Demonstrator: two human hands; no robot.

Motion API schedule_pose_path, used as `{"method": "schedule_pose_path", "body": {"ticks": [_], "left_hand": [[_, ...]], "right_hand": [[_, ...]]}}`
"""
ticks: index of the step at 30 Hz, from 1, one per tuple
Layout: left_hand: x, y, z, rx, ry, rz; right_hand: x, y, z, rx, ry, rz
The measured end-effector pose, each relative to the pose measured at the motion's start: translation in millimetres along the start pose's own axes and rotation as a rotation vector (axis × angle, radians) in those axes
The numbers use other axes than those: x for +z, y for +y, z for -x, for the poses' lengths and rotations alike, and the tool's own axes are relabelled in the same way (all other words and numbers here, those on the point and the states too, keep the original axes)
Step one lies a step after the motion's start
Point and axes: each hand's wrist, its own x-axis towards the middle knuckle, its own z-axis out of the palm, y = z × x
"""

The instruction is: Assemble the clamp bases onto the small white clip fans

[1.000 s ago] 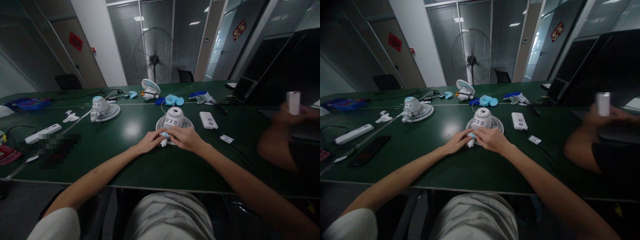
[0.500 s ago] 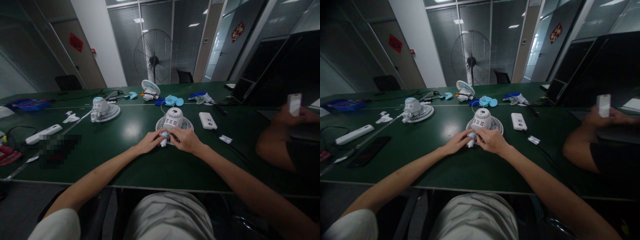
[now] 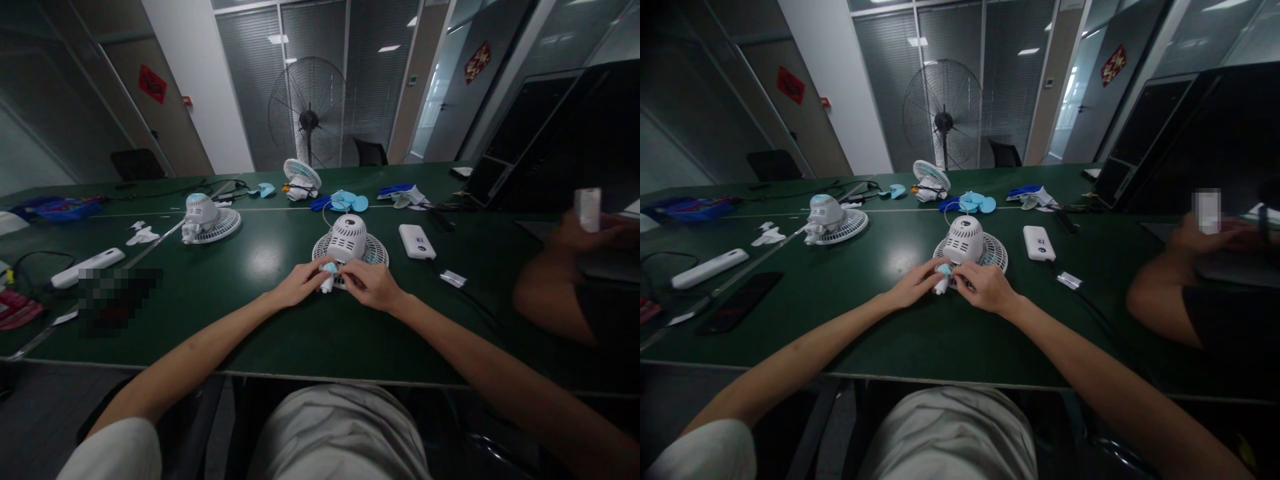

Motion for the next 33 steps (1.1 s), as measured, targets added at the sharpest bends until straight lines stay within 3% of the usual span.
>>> {"method": "schedule_pose_path", "body": {"ticks": [7,23,28,33], "left_hand": [[0.6,-4,0,-0.004,0.007,-0.039],[-0.3,1,0,0.012,-0.011,-0.058],[-0.3,1,0,0.013,0.02,-0.056],[0.3,-4,0,0.004,0.014,-0.063]], "right_hand": [[0,0,-4,0.033,-0.037,0.105],[5,-3,-5,0.072,0.027,0.097],[11,-9,-1,-0.075,-0.085,0.149],[14,-8,0,-0.038,0.024,0.204]]}}
